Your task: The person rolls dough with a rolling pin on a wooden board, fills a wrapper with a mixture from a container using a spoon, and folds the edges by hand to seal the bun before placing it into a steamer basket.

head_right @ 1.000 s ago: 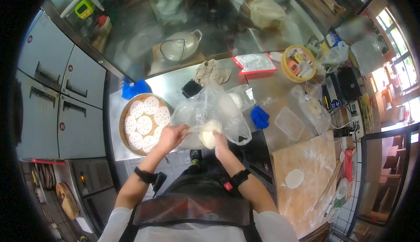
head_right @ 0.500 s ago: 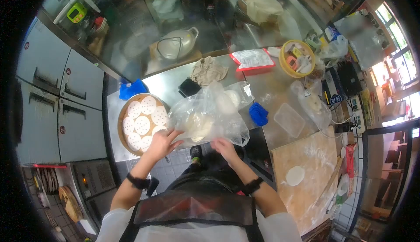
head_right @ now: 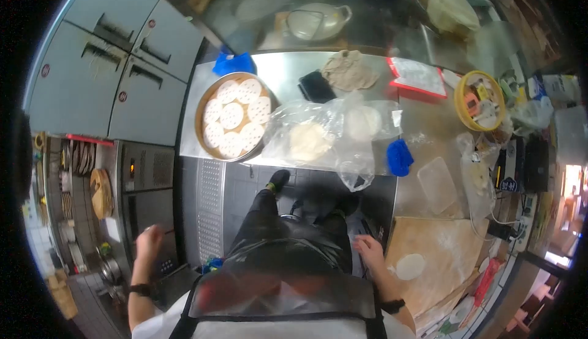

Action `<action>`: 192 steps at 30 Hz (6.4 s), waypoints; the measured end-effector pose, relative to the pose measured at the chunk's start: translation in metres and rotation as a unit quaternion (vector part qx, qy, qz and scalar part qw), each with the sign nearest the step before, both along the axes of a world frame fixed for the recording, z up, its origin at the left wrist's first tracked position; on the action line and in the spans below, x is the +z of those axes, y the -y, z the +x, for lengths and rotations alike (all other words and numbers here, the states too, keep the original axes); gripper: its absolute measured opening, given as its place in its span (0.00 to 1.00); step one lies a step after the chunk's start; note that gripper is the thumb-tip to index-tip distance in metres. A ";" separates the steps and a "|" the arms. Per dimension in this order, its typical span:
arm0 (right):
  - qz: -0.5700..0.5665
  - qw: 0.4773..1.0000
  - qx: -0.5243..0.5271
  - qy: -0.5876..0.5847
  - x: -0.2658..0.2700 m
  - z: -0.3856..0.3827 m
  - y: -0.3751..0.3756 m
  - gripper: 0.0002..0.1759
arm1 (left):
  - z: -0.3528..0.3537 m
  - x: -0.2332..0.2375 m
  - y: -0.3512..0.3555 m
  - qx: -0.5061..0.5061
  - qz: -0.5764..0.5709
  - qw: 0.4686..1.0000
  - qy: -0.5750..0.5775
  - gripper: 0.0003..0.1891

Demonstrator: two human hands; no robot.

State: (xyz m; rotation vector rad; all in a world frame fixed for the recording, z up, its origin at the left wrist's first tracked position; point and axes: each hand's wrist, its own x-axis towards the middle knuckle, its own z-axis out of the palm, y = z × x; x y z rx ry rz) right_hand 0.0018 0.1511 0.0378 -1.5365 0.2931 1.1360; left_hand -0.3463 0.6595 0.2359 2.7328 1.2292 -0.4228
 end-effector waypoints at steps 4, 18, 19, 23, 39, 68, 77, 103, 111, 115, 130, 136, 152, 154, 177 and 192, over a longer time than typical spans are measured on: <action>-0.046 0.997 0.053 -0.009 0.039 -0.027 0.043 0.12 | -0.199 0.072 -0.074 -0.001 0.133 0.976 -0.175 0.05; -0.251 0.816 0.482 0.199 0.337 0.133 -0.205 0.25 | 0.107 0.223 -0.412 -0.197 0.323 0.891 0.251 0.15; -0.212 0.717 0.572 0.336 0.331 0.151 -0.242 0.22 | 0.144 0.194 -0.409 -0.243 0.286 0.880 0.291 0.16; 0.001 0.763 0.496 0.414 0.263 0.172 -0.376 0.19 | 0.248 0.082 -0.266 -0.241 0.180 0.891 0.341 0.15; 0.134 0.846 0.422 0.296 -0.163 0.010 -0.366 0.12 | 0.148 -0.422 -0.137 -0.049 -0.072 0.973 0.212 0.18; -0.091 0.659 0.325 0.672 -0.235 0.019 -0.315 0.20 | 0.219 -0.536 -0.047 0.101 -0.423 0.769 0.468 0.19; -0.252 0.670 0.357 0.600 -0.266 0.011 -0.355 0.20 | 0.235 -0.523 0.010 0.297 -0.377 0.712 0.514 0.19; 0.026 0.726 0.336 0.600 -0.060 0.004 -0.280 0.11 | 0.177 -0.408 0.009 0.061 -0.269 0.855 0.439 0.16; -0.004 0.623 0.205 0.754 -0.041 0.100 -0.270 0.10 | 0.276 -0.263 0.090 -0.418 0.040 0.705 0.571 0.18; -0.057 0.619 0.267 0.736 -0.055 0.096 -0.282 0.11 | 0.315 -0.273 0.082 -0.403 0.194 0.741 0.502 0.11; 0.342 0.913 -0.137 0.174 -0.081 0.102 -0.314 0.05 | 0.241 -0.257 0.083 -0.339 0.041 0.746 0.572 0.13; 0.274 0.799 0.223 0.487 -0.063 -0.027 -0.296 0.06 | 0.220 -0.317 0.115 0.155 -0.780 0.263 0.546 0.20; 0.112 0.715 0.211 0.657 -0.186 -0.065 -0.328 0.08 | 0.010 -0.356 0.032 0.307 -0.638 0.054 0.704 0.24; -0.064 0.575 0.264 0.772 -0.206 -0.048 -0.331 0.13 | -0.004 -0.362 0.024 0.292 -0.568 0.085 0.765 0.24; -0.201 0.627 0.354 0.664 -0.217 0.007 -0.336 0.16 | 0.157 -0.503 0.022 0.395 -0.671 0.049 0.625 0.24; 0.004 0.943 0.235 0.235 -0.280 0.004 -0.331 0.16 | 0.137 -0.491 -0.001 0.379 -0.635 0.069 0.669 0.21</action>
